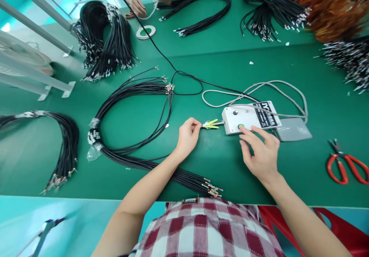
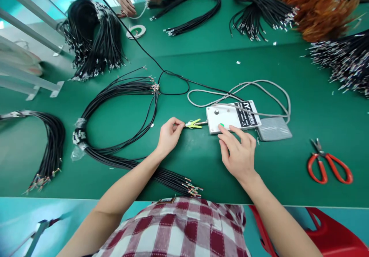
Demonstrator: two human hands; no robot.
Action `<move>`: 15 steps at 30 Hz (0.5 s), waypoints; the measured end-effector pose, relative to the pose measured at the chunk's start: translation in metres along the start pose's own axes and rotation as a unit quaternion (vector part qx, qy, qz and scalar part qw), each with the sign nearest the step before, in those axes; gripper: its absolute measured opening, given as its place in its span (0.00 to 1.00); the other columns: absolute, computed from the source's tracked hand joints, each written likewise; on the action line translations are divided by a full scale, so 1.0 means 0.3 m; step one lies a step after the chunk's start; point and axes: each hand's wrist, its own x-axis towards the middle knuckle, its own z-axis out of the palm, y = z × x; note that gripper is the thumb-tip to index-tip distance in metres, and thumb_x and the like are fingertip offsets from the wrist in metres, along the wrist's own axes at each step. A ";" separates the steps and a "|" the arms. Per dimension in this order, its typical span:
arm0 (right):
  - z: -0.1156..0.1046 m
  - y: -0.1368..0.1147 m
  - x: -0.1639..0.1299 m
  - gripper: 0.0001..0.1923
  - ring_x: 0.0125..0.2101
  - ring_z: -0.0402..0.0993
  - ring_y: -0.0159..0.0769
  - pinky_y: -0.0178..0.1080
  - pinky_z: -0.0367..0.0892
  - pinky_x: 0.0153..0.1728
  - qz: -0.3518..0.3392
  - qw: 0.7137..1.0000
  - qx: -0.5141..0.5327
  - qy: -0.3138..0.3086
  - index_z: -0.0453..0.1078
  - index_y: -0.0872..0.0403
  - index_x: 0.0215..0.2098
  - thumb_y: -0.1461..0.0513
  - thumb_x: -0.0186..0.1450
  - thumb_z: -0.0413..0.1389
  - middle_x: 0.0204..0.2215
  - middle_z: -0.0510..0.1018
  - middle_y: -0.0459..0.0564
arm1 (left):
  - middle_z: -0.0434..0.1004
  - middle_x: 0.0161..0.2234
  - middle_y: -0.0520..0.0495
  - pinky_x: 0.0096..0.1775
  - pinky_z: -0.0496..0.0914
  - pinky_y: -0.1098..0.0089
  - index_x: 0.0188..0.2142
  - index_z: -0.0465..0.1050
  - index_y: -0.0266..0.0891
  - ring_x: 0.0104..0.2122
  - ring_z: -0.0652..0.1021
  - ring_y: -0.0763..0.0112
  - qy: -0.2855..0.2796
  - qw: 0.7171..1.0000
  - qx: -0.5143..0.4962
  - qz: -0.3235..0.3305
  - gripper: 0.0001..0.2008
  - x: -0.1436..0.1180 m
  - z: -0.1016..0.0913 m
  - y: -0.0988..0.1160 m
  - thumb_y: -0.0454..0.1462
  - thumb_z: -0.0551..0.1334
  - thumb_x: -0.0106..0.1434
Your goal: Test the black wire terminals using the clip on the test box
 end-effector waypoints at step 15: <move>0.022 -0.014 -0.019 0.15 0.48 0.74 0.48 0.51 0.64 0.50 -0.026 0.998 0.040 0.031 0.69 0.49 0.44 0.69 0.61 0.63 0.46 0.83 0.48 | 0.72 0.25 0.52 0.27 0.64 0.76 0.29 0.70 0.37 0.24 0.72 0.77 0.088 0.994 -0.061 0.017 0.05 0.042 -0.179 0.011 0.35 0.63 0.60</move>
